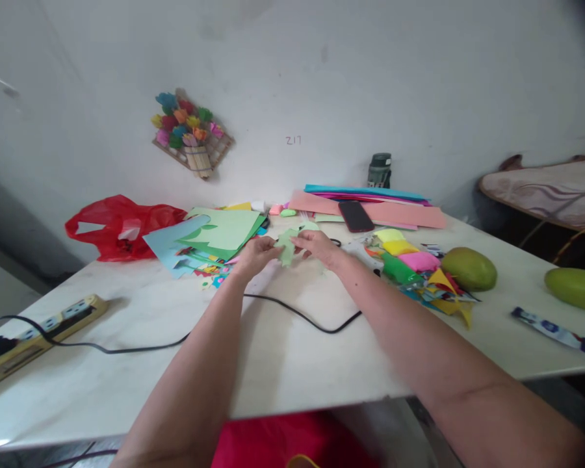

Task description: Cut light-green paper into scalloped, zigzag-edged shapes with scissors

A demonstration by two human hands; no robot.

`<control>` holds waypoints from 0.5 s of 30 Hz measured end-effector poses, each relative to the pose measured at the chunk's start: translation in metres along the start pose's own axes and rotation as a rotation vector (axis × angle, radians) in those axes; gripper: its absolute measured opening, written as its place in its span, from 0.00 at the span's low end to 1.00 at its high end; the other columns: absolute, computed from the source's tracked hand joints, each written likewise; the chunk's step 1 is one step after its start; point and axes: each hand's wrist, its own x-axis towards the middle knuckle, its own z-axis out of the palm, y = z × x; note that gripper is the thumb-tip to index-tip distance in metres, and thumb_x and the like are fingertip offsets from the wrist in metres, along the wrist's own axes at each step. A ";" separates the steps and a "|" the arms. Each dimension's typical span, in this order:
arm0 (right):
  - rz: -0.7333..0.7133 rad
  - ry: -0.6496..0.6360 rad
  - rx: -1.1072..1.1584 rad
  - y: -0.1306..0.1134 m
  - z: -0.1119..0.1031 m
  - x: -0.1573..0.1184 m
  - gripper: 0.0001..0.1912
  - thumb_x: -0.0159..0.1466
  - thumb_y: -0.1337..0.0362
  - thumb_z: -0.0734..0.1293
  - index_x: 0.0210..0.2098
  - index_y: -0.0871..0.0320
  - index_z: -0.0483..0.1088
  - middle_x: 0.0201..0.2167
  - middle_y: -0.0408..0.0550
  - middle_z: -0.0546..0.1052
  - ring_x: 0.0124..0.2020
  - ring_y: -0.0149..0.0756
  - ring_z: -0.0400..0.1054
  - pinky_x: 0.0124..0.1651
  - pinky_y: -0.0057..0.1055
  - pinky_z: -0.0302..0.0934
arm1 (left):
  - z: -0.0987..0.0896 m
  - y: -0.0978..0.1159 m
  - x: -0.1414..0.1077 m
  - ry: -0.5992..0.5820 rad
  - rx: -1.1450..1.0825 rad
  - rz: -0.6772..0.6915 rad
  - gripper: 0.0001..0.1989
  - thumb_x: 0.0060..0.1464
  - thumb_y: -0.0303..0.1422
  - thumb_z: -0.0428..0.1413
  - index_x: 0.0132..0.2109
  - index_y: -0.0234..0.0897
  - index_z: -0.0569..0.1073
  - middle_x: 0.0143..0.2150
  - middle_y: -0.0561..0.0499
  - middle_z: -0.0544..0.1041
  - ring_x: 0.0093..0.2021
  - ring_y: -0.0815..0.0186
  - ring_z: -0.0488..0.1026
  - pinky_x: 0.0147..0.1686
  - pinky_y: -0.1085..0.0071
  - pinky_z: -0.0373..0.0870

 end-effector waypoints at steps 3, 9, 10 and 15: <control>-0.049 0.050 -0.051 0.000 -0.005 0.002 0.19 0.47 0.52 0.69 0.17 0.60 0.61 0.13 0.37 0.62 0.15 0.23 0.53 0.18 0.22 0.46 | 0.001 0.002 -0.002 -0.113 0.078 -0.011 0.12 0.37 0.38 0.61 0.24 0.33 0.69 0.17 0.57 0.62 0.18 0.76 0.57 0.18 0.78 0.51; -0.040 0.165 -0.011 -0.003 0.003 0.002 0.22 0.46 0.50 0.69 0.13 0.59 0.58 0.10 0.37 0.61 0.13 0.21 0.48 0.16 0.24 0.42 | 0.007 0.004 -0.006 -0.064 -0.038 -0.032 0.14 0.37 0.40 0.61 0.24 0.34 0.68 0.19 0.55 0.66 0.22 0.72 0.64 0.22 0.76 0.59; -0.037 0.186 0.017 -0.003 0.005 0.003 0.22 0.46 0.50 0.69 0.13 0.59 0.58 0.10 0.38 0.62 0.12 0.21 0.49 0.16 0.24 0.43 | 0.009 0.004 -0.007 -0.056 -0.064 -0.041 0.14 0.38 0.40 0.60 0.24 0.34 0.67 0.19 0.55 0.66 0.22 0.72 0.65 0.22 0.76 0.60; -0.013 0.148 0.135 -0.001 0.005 0.004 0.22 0.46 0.48 0.69 0.16 0.59 0.61 0.14 0.43 0.69 0.13 0.23 0.55 0.15 0.23 0.48 | 0.010 0.000 -0.005 0.025 -0.115 -0.069 0.16 0.39 0.43 0.60 0.24 0.35 0.66 0.19 0.55 0.66 0.22 0.70 0.67 0.21 0.76 0.61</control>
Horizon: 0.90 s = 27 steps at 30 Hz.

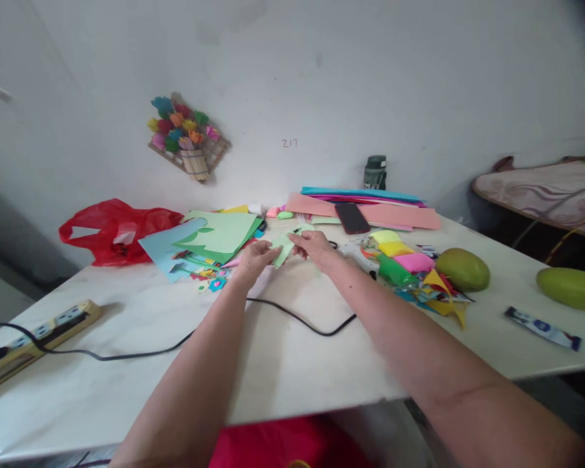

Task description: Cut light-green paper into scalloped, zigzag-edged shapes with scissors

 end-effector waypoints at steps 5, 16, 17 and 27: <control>-0.008 -0.075 0.002 0.003 -0.007 0.001 0.20 0.48 0.50 0.69 0.18 0.62 0.65 0.15 0.45 0.71 0.14 0.23 0.56 0.16 0.23 0.50 | -0.006 -0.001 0.002 -0.040 -0.017 0.008 0.16 0.37 0.42 0.61 0.26 0.34 0.66 0.19 0.55 0.69 0.23 0.70 0.68 0.22 0.76 0.63; -0.044 0.062 0.104 0.002 0.001 0.000 0.18 0.48 0.51 0.68 0.19 0.61 0.65 0.18 0.45 0.72 0.16 0.23 0.56 0.17 0.22 0.51 | -0.006 -0.002 0.003 -0.035 -0.069 0.015 0.16 0.40 0.40 0.61 0.25 0.32 0.67 0.21 0.50 0.73 0.21 0.71 0.68 0.28 0.72 0.67; -0.030 0.031 0.094 0.002 -0.001 0.000 0.18 0.47 0.52 0.69 0.19 0.61 0.65 0.19 0.45 0.72 0.17 0.23 0.57 0.17 0.22 0.51 | -0.007 -0.003 0.004 -0.022 -0.029 0.050 0.15 0.40 0.41 0.60 0.25 0.33 0.67 0.20 0.51 0.72 0.21 0.71 0.67 0.27 0.73 0.66; 0.083 -0.017 0.112 0.010 -0.003 0.002 0.14 0.45 0.60 0.72 0.21 0.61 0.65 0.17 0.45 0.73 0.15 0.24 0.60 0.16 0.21 0.55 | -0.012 -0.005 0.002 -0.131 0.111 0.065 0.15 0.44 0.42 0.57 0.24 0.33 0.68 0.20 0.50 0.71 0.22 0.70 0.66 0.26 0.73 0.62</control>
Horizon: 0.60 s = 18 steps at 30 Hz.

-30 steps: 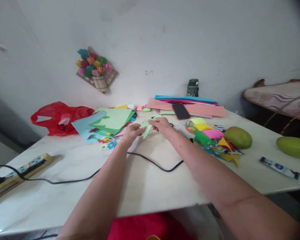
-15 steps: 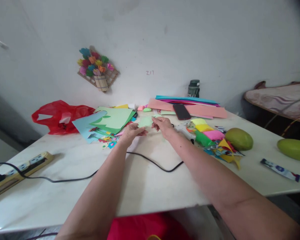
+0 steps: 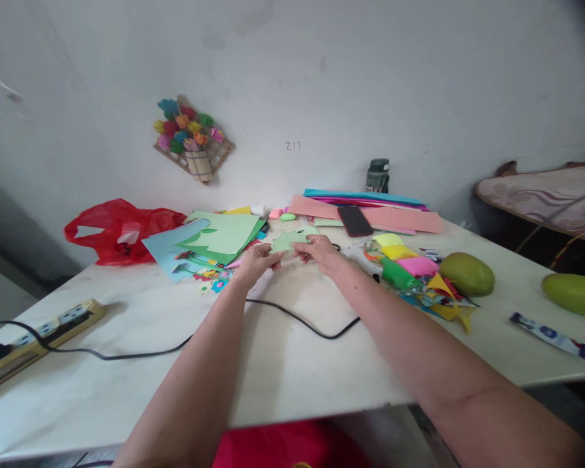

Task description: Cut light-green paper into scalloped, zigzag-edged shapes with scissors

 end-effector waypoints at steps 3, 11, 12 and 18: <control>0.035 -0.035 0.012 -0.001 -0.001 -0.001 0.13 0.45 0.61 0.72 0.23 0.62 0.66 0.20 0.46 0.75 0.16 0.25 0.63 0.16 0.21 0.56 | 0.000 0.000 0.000 0.010 0.003 0.010 0.15 0.44 0.42 0.57 0.23 0.33 0.68 0.19 0.52 0.70 0.21 0.71 0.65 0.25 0.73 0.62; 0.025 -0.064 -0.045 -0.002 0.003 -0.004 0.13 0.46 0.60 0.72 0.22 0.64 0.69 0.17 0.47 0.74 0.15 0.25 0.62 0.17 0.22 0.56 | 0.004 0.006 -0.002 -0.005 -0.060 -0.028 0.14 0.42 0.40 0.59 0.25 0.32 0.69 0.19 0.52 0.71 0.22 0.70 0.67 0.25 0.73 0.62; 0.011 -0.059 -0.035 -0.003 0.004 -0.004 0.13 0.47 0.60 0.72 0.21 0.64 0.68 0.17 0.46 0.74 0.15 0.24 0.61 0.17 0.22 0.56 | 0.005 0.007 -0.002 0.002 -0.092 -0.024 0.13 0.42 0.40 0.59 0.26 0.32 0.69 0.20 0.52 0.71 0.22 0.70 0.67 0.26 0.73 0.63; 0.015 -0.076 0.014 -0.006 0.004 -0.004 0.14 0.47 0.58 0.71 0.20 0.63 0.67 0.18 0.47 0.74 0.15 0.25 0.62 0.17 0.23 0.56 | 0.007 0.002 0.002 0.142 -0.085 0.059 0.13 0.41 0.39 0.60 0.24 0.33 0.70 0.18 0.53 0.70 0.19 0.72 0.64 0.22 0.75 0.61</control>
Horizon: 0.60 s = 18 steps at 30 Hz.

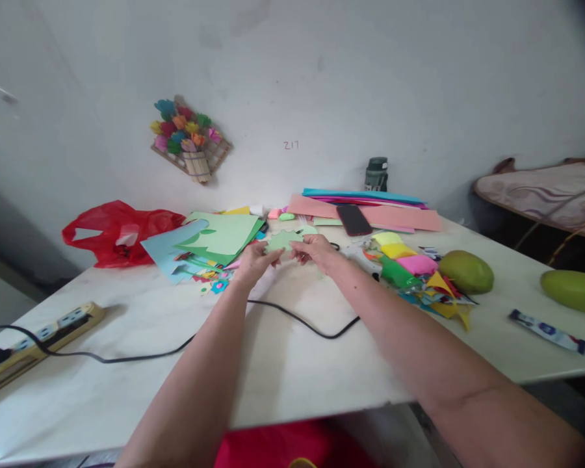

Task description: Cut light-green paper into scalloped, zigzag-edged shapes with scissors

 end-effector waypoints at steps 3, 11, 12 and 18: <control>-0.070 0.036 -0.003 0.000 -0.001 0.001 0.15 0.47 0.58 0.71 0.18 0.63 0.66 0.17 0.47 0.74 0.15 0.24 0.61 0.18 0.22 0.56 | 0.003 -0.001 0.001 0.088 -0.040 0.001 0.12 0.38 0.38 0.62 0.25 0.32 0.72 0.18 0.52 0.71 0.19 0.71 0.65 0.21 0.75 0.61; -0.106 -0.017 -0.120 -0.008 -0.002 0.000 0.15 0.52 0.54 0.67 0.24 0.62 0.69 0.24 0.49 0.76 0.19 0.27 0.64 0.23 0.25 0.59 | 0.010 0.002 -0.003 0.141 -0.311 -0.060 0.13 0.37 0.37 0.63 0.28 0.31 0.76 0.26 0.48 0.77 0.25 0.69 0.71 0.31 0.71 0.68; -0.109 -0.018 -0.242 -0.012 -0.007 0.000 0.15 0.54 0.54 0.66 0.28 0.62 0.70 0.26 0.50 0.77 0.22 0.29 0.66 0.25 0.26 0.60 | 0.009 0.002 -0.003 0.160 -0.317 -0.059 0.13 0.37 0.37 0.63 0.28 0.31 0.76 0.26 0.48 0.77 0.25 0.69 0.71 0.31 0.71 0.68; 0.044 0.326 -1.543 -0.023 -0.041 -0.003 0.12 0.57 0.65 0.63 0.38 0.59 0.73 0.39 0.56 0.76 0.43 0.44 0.67 0.39 0.33 0.59 | 0.009 -0.002 -0.002 0.150 -0.401 -0.078 0.17 0.37 0.39 0.63 0.33 0.31 0.74 0.31 0.44 0.78 0.24 0.66 0.73 0.32 0.66 0.71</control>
